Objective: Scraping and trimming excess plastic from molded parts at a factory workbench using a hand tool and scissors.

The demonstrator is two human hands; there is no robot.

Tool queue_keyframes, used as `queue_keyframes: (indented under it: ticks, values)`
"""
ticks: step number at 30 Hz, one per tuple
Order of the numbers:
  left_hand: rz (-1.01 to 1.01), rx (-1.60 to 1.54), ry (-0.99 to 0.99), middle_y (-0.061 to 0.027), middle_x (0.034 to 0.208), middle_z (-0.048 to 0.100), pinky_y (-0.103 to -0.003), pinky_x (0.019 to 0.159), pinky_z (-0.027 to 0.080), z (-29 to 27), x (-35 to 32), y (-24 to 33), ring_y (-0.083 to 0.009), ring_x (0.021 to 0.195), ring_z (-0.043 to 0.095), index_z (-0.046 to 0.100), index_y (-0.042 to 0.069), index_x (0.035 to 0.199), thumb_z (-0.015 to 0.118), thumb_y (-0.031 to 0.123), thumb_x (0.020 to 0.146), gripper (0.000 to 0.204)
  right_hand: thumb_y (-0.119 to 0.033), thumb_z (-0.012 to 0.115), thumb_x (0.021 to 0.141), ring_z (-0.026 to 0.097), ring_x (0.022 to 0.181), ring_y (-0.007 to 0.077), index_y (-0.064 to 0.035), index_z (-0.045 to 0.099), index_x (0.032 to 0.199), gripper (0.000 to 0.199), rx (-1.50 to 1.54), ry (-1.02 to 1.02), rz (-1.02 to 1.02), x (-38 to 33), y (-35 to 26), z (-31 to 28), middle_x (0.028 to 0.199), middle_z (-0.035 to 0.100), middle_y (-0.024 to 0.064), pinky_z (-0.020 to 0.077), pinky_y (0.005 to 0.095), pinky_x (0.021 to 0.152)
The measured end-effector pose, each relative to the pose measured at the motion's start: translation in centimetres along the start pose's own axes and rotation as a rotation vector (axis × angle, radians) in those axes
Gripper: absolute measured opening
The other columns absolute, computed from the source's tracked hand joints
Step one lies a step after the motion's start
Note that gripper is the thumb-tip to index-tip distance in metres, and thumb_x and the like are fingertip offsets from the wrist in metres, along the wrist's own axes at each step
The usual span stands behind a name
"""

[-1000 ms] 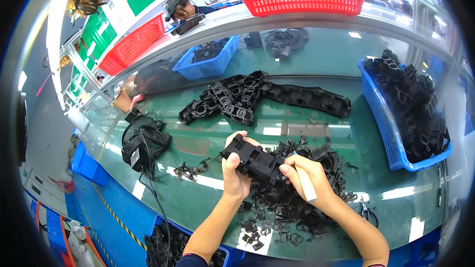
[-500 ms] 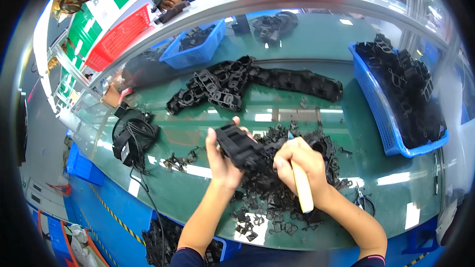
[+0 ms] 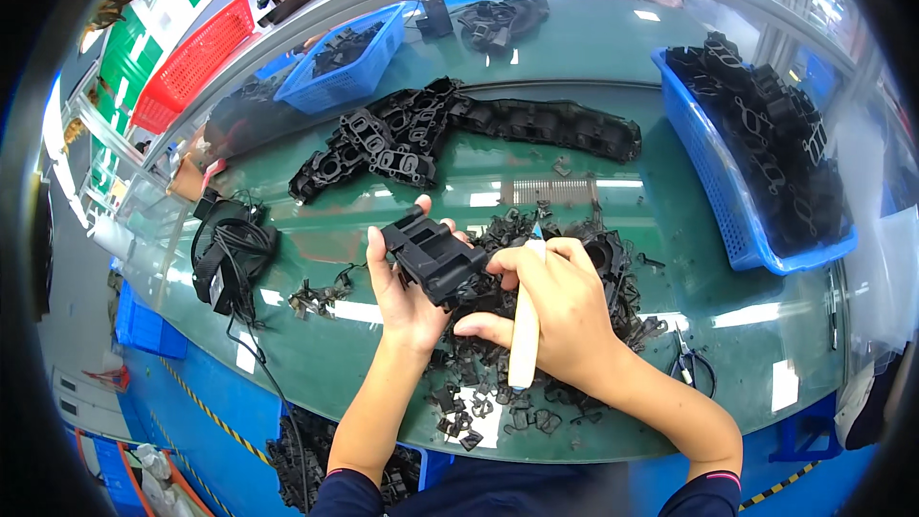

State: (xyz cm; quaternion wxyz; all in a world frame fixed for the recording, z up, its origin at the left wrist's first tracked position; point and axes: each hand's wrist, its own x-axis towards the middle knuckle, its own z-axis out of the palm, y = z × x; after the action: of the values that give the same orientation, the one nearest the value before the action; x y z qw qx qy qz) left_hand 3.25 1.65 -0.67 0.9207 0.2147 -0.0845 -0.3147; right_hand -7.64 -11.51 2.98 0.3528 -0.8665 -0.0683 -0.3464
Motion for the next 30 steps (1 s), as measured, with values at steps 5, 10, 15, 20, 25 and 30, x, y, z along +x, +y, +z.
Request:
queue_keyframes:
  ticks: [5, 10, 15, 20, 25, 30]
  values:
    - [0.125, 0.131, -0.069, -0.0127, 0.103, 0.055, -0.045, 0.091, 0.046, 0.9, -0.4, 0.3, -0.0271, 0.097, 0.056, 0.038, 0.013, 0.129, 0.062, 0.045, 0.078, 0.065, -0.014, 0.063, 0.087, 0.048, 0.056, 0.0048, -0.0005, 0.057, 0.087, 0.014, 0.575, -0.104, 0.491, 0.2, -0.7, -0.2, 0.067, 0.056, 0.0011, 0.0400, 0.0214, 0.050]
    - [0.136, 0.152, -0.206, -0.0137, 0.109, 0.051, -0.048, 0.101, 0.036, 1.3, -0.3, 0.4, -0.0292, 0.102, 0.053, 0.036, 0.018, 0.132, 0.069, 0.042, 0.071, 0.073, -0.012, 0.059, 0.089, 0.047, 0.058, 0.0043, -0.0009, 0.056, 0.086, 0.012, 0.661, -0.075, 0.523, 0.4, -0.5, -0.7, 0.066, 0.053, -0.0009, 0.0406, 0.0198, 0.052]
    - [0.082, 0.339, -0.189, -0.0172, 0.123, 0.048, -0.049, 0.100, 0.038, 1.4, -0.3, 1.3, -0.0355, 0.115, 0.048, 0.024, 0.024, 0.141, 0.073, 0.034, 0.067, 0.089, -0.010, 0.056, 0.090, 0.048, 0.058, 0.0048, -0.0012, 0.054, 0.085, 0.010, 0.637, -0.057, 0.479, 0.8, 0.2, -1.6, 0.066, 0.051, -0.0012, 0.0402, 0.0194, 0.053]
    - [-0.022, 0.250, -0.166, -0.0183, 0.128, 0.045, -0.048, 0.096, 0.043, 2.3, -0.3, 1.5, -0.0330, 0.117, 0.048, 0.023, 0.021, 0.141, 0.067, 0.024, 0.067, 0.086, -0.011, 0.056, 0.090, 0.048, 0.058, 0.0048, -0.0011, 0.054, 0.088, 0.011, 0.655, -0.024, 0.475, 0.9, 0.1, -1.7, 0.068, 0.052, -0.0009, 0.0405, 0.0192, 0.054]
    - [-0.013, 0.194, -0.186, -0.0196, 0.130, 0.043, -0.050, 0.095, 0.043, 1.6, -0.3, 1.3, -0.0347, 0.118, 0.047, 0.029, 0.023, 0.136, 0.066, 0.019, 0.066, 0.079, -0.011, 0.059, 0.089, 0.047, 0.059, 0.0041, -0.0009, 0.055, 0.088, 0.011, 0.613, -0.022, 0.465, 1.1, -0.5, -1.6, 0.068, 0.052, -0.0014, 0.0400, 0.0187, 0.053]
    - [0.022, 0.173, -0.200, -0.0190, 0.131, 0.042, -0.051, 0.096, 0.042, 1.5, -0.3, 1.0, -0.0368, 0.119, 0.045, 0.033, 0.022, 0.131, 0.066, 0.016, 0.065, 0.074, -0.011, 0.061, 0.087, 0.042, 0.058, 0.0033, 0.0000, 0.055, 0.087, 0.012, 0.525, -0.059, 0.413, 0.9, 0.1, -1.7, 0.066, 0.050, -0.0015, 0.0363, 0.0194, 0.052]
